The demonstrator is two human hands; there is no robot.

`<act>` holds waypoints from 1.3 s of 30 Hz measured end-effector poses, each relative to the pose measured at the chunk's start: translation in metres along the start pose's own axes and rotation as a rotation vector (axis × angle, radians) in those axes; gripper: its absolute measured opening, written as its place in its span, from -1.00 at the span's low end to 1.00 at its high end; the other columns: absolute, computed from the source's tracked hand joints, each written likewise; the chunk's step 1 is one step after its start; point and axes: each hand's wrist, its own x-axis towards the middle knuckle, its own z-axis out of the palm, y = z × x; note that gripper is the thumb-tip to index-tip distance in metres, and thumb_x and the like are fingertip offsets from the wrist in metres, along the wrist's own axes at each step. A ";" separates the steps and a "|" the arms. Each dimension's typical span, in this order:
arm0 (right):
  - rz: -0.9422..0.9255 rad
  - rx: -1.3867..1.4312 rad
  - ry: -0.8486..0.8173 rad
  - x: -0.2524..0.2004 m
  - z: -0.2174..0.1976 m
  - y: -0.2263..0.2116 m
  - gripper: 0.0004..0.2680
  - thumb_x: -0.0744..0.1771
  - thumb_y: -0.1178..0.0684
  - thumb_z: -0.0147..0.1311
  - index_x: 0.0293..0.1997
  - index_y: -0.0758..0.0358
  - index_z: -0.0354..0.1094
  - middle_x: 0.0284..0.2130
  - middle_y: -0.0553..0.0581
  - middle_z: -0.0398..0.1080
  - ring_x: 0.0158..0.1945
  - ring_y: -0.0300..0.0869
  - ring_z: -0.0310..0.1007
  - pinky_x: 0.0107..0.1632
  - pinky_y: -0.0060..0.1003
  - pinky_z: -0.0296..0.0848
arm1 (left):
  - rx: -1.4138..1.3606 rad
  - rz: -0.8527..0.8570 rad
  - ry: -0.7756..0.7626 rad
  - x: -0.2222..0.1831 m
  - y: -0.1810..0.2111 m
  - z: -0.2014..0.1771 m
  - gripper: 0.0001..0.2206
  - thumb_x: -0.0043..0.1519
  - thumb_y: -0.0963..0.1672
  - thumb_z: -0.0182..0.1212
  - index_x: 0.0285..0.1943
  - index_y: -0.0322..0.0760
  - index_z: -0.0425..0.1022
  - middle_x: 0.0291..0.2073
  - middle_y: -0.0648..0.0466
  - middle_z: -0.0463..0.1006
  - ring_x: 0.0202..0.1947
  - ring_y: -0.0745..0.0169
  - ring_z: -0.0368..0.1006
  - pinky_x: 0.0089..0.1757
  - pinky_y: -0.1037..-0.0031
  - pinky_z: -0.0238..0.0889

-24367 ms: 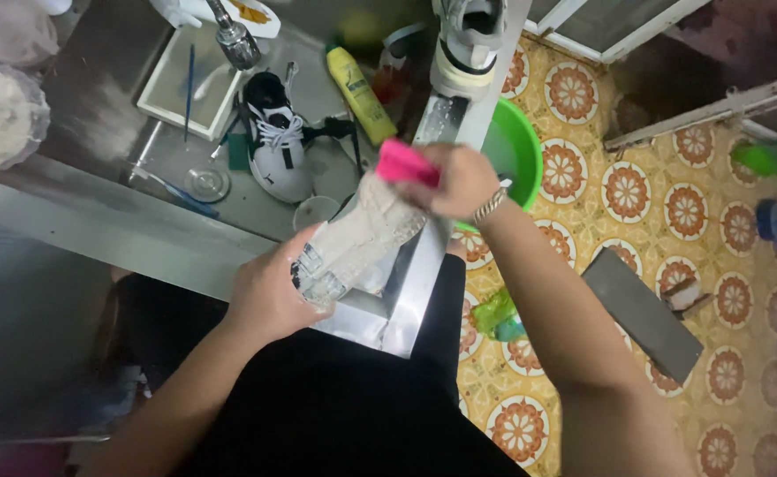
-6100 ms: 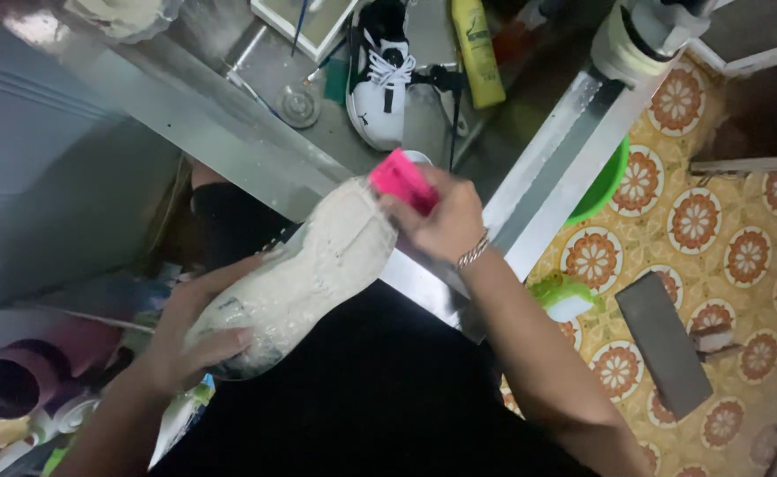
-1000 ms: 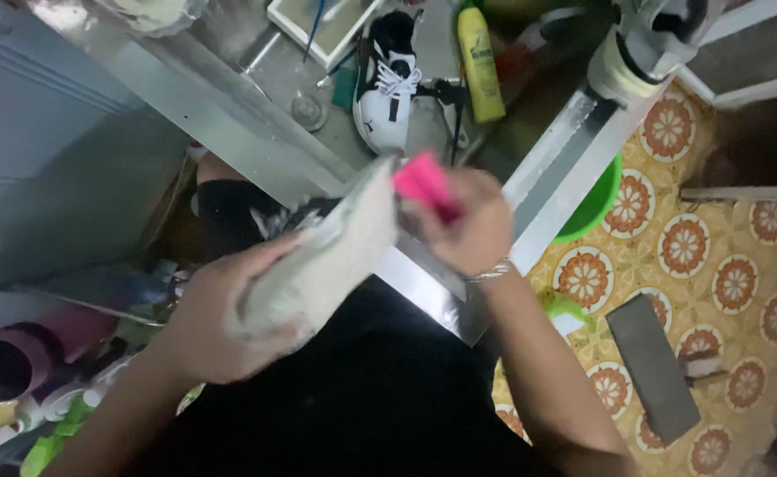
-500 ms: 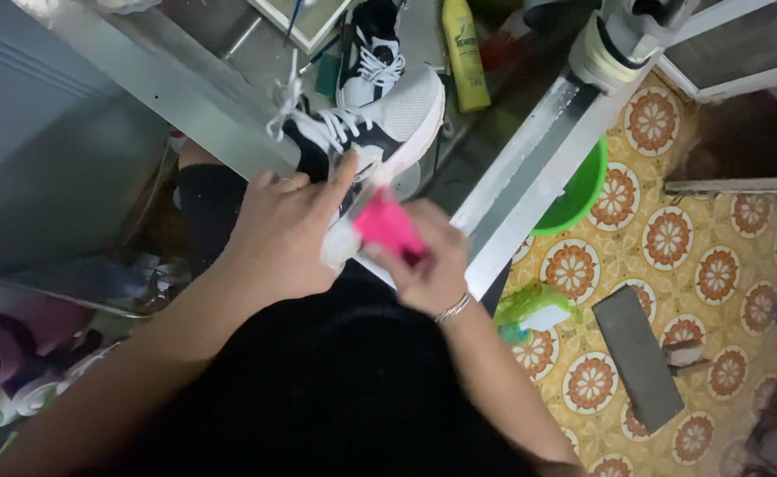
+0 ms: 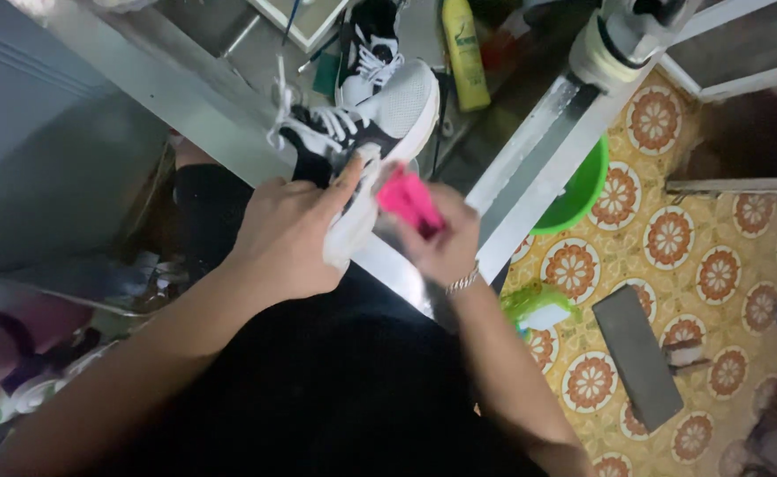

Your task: Cleaning and scrubbing sneakers using a brush and soap in a sink.

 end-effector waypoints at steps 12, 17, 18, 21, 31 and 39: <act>-0.071 0.070 0.026 -0.006 0.007 -0.002 -0.72 0.27 0.06 0.39 0.01 0.37 0.48 -0.27 0.17 0.51 -0.26 -0.06 0.52 -0.15 -0.23 0.50 | 0.018 0.039 0.051 0.003 -0.004 0.008 -0.03 -0.24 -0.12 0.41 0.48 -0.44 0.11 -0.44 -0.12 0.56 -0.38 -0.19 0.52 -0.26 0.09 0.31; -0.036 0.048 -0.027 -0.007 0.002 0.009 -0.77 0.25 0.04 0.41 -0.11 0.29 0.51 -0.32 0.17 0.51 -0.33 -0.06 0.54 -0.23 -0.25 0.50 | 0.015 0.011 0.013 -0.001 -0.003 0.007 0.01 -0.19 -0.03 0.49 0.50 -0.45 0.09 -0.43 -0.14 0.57 -0.37 -0.19 0.52 -0.26 0.06 0.31; 0.072 -0.047 0.040 -0.005 0.000 0.018 -0.81 0.27 0.05 0.41 -0.14 0.27 0.54 -0.35 0.15 0.53 -0.37 -0.08 0.54 -0.26 -0.26 0.49 | -0.038 0.055 0.073 0.001 -0.004 0.008 -0.03 -0.21 -0.12 0.42 0.49 -0.45 0.10 -0.41 -0.15 0.58 -0.37 -0.20 0.53 -0.27 0.08 0.31; -0.219 0.081 -0.019 0.002 0.006 -0.020 -0.72 0.29 0.04 0.35 0.03 0.34 0.47 -0.24 0.20 0.52 -0.20 0.02 0.55 -0.04 -0.14 0.52 | -0.015 -0.009 0.031 0.009 -0.006 0.001 0.04 -0.29 -0.10 0.47 0.49 -0.44 0.08 -0.48 -0.22 0.54 -0.42 -0.26 0.50 -0.26 0.07 0.33; -0.235 0.109 -0.027 0.006 0.001 -0.020 -0.71 0.22 0.08 0.36 -0.05 0.35 0.43 -0.19 0.35 0.48 -0.17 0.09 0.54 -0.09 -0.15 0.50 | 0.034 0.004 -0.028 0.007 0.003 0.003 0.00 -0.21 -0.07 0.48 0.48 -0.42 0.06 -0.49 -0.16 0.54 -0.39 -0.23 0.50 -0.27 0.06 0.27; -0.028 0.055 -0.085 -0.011 -0.007 -0.022 -0.62 0.21 0.03 0.42 0.08 0.33 0.48 -0.37 0.15 0.47 -0.38 -0.14 0.48 -0.27 -0.31 0.45 | 0.032 0.070 0.003 0.008 0.001 0.006 0.08 -0.33 -0.10 0.45 0.50 -0.49 0.02 -0.47 -0.18 0.53 -0.45 -0.19 0.49 -0.27 0.10 0.29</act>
